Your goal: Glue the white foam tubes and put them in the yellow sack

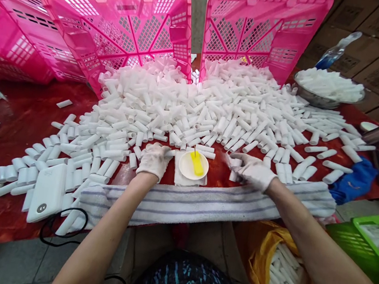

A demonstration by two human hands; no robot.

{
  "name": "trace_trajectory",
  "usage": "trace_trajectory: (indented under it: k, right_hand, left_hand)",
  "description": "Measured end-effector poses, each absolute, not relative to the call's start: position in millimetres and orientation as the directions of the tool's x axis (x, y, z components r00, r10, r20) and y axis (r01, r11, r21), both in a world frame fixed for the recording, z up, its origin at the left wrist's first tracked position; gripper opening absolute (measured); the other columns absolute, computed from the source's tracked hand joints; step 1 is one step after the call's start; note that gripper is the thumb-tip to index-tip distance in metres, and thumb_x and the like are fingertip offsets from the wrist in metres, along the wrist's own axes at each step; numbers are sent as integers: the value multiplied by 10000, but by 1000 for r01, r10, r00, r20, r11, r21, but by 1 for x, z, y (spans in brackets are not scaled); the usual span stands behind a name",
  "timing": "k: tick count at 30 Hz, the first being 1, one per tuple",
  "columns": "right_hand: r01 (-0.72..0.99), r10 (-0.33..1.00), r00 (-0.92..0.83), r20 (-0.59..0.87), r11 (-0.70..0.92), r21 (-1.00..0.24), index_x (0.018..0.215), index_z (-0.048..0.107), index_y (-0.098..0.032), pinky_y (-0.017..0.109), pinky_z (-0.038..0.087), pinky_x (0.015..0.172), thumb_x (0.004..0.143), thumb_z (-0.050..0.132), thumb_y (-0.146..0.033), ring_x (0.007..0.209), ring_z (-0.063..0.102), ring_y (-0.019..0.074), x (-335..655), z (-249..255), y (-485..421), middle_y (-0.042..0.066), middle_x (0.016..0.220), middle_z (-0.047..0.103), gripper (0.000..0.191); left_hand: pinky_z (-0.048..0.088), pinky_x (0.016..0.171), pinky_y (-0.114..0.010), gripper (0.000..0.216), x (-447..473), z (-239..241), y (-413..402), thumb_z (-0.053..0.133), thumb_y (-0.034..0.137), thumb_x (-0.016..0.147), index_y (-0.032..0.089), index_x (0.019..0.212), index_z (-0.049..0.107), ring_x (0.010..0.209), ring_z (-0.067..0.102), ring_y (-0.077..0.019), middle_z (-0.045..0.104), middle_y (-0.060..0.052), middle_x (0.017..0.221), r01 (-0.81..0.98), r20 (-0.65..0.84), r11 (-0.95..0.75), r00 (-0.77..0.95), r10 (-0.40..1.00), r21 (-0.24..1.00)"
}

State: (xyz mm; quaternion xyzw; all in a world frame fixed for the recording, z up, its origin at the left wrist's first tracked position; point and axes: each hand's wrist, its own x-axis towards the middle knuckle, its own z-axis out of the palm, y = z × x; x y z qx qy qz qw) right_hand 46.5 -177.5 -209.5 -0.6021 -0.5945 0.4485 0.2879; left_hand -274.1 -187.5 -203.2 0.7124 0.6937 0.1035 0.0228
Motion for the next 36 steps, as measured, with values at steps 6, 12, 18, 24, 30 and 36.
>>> trace_trajectory:
  k: [6, 12, 18, 24, 30, 36]
  right_hand:
    - [-117, 892, -293, -344, -391, -913, 953, 569, -185, 370, 613, 653, 734, 737, -354, 713, 718, 231, -4, -202, -183, 90, 824, 723, 323]
    - [31, 983, -133, -128, -125, -992, 946, 659, -179, 290, 570, 581, 718, 716, -527, 590, 644, 153, -34, -228, -165, 36, 742, 702, 421]
    - [123, 955, -237, 178, 212, -970, 906, 687, -191, 367, 522, 949, 734, 740, -442, 946, 672, 204, -19, -250, -172, 59, 963, 723, 309]
    - [172, 947, -291, 137, 193, -966, 1025, 703, -195, 396, 516, 977, 807, 668, -441, 1030, 658, 241, -16, -246, -176, 67, 1049, 712, 330]
    - [206, 936, -314, 157, 229, -951, 1079, 697, -214, 414, 529, 955, 815, 671, -408, 1060, 642, 268, -16, -240, -179, 77, 1069, 700, 329]
    - [293, 904, -303, 301, 389, -873, 922, 698, -211, 392, 571, 833, 840, 630, -383, 863, 683, 221, -15, -247, -184, 70, 927, 712, 202]
  left_hand:
    - [453, 945, -356, 329, -263, -210, -215, 534, 405, 891, 196, 1102, 676, 1017, 603, -239, 688, -93, 1070, 793, 200, -13, -137, 970, 609]
    - [471, 987, -355, 373, -262, -219, -219, 580, 361, 862, 176, 1180, 642, 1048, 630, -207, 671, -86, 1185, 647, 36, 67, -145, 989, 760]
    - [458, 1004, -389, 323, -265, -220, -222, 561, 342, 867, 165, 1116, 666, 1076, 614, -237, 674, -105, 1135, 678, 29, 60, -119, 992, 732]
    - [464, 1000, -379, 344, -260, -219, -225, 567, 320, 863, 160, 1161, 630, 1080, 618, -228, 668, -97, 1158, 582, -13, 112, -171, 985, 805]
    - [483, 981, -334, 341, -256, -217, -225, 601, 267, 834, 155, 1155, 628, 1040, 642, -197, 680, -84, 1153, 434, -63, 127, -159, 985, 892]
    - [476, 1001, -319, 379, -253, -218, -226, 596, 248, 831, 159, 1197, 629, 1067, 638, -193, 673, -79, 1190, 371, -87, 131, -133, 987, 919]
